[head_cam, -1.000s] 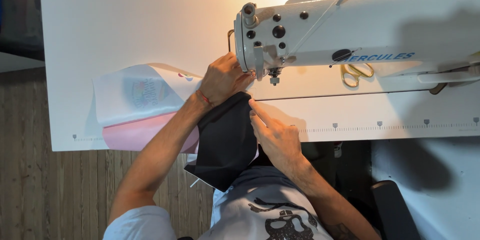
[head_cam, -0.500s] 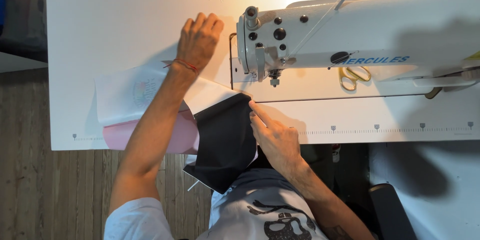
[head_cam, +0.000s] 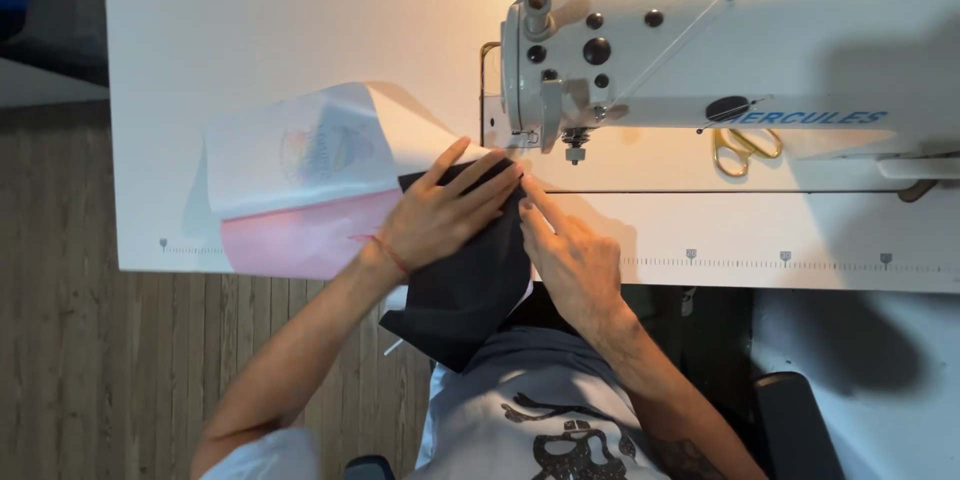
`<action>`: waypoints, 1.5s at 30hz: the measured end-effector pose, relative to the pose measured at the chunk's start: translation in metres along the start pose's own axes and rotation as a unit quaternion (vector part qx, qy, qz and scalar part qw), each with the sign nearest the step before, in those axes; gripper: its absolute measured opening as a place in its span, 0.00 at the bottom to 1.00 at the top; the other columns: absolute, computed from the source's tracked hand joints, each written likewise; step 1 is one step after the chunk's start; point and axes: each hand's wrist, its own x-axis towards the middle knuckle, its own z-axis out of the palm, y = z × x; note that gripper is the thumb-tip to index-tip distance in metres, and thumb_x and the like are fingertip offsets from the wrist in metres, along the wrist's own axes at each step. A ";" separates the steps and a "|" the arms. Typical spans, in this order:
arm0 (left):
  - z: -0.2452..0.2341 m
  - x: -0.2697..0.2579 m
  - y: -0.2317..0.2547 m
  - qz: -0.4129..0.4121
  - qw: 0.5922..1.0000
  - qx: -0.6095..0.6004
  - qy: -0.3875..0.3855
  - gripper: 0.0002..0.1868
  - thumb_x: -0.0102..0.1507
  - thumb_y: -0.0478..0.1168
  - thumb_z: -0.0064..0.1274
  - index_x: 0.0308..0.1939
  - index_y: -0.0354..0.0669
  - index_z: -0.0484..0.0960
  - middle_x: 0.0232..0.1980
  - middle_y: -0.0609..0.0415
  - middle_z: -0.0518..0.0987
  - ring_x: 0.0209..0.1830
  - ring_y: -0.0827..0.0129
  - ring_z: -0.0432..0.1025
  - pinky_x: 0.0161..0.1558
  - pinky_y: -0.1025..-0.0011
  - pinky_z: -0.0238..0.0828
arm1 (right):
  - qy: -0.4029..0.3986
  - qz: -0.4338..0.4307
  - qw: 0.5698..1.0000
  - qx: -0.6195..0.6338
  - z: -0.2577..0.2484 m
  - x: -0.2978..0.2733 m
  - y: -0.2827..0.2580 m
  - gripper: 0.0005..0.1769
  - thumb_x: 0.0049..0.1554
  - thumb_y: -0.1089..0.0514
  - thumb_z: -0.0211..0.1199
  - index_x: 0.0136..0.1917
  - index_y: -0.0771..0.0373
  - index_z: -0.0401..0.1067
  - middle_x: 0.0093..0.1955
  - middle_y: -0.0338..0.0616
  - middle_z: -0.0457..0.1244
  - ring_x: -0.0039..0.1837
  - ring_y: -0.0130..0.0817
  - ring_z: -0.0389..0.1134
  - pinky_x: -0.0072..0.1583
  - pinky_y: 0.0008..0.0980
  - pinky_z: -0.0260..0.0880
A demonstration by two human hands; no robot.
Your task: Sewing and cutting material components using an industrial sewing machine and scissors to assemble a product.
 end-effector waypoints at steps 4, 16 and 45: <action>0.032 -0.010 -0.017 0.018 0.997 -0.058 0.045 0.24 0.68 0.49 0.57 0.66 0.44 0.81 0.71 0.60 0.75 0.75 0.66 0.63 0.76 0.56 0.55 | 0.057 -0.002 0.998 0.009 -0.006 0.001 0.000 0.15 0.58 0.58 0.68 0.59 0.58 0.75 0.60 0.36 0.64 0.42 0.34 0.72 0.39 0.32 0.71; 0.059 0.023 -0.046 0.050 0.986 -0.134 0.084 0.21 0.67 0.52 0.60 0.61 0.48 0.85 0.65 0.59 0.79 0.65 0.67 0.69 0.68 0.60 0.63 | 0.069 0.006 0.998 0.009 0.004 0.007 0.020 0.24 0.54 0.49 0.74 0.60 0.62 0.76 0.59 0.41 0.64 0.41 0.33 0.67 0.40 0.31 0.70; 0.084 0.038 -0.058 0.023 0.992 -0.110 0.055 0.09 0.62 0.43 0.64 0.46 0.58 0.88 0.44 0.64 0.70 0.51 0.72 0.68 0.70 0.56 0.65 | 0.020 -0.011 1.000 -0.019 0.016 0.011 0.046 0.15 0.56 0.50 0.71 0.52 0.60 0.78 0.73 0.32 0.64 0.42 0.33 0.60 0.48 0.35 0.57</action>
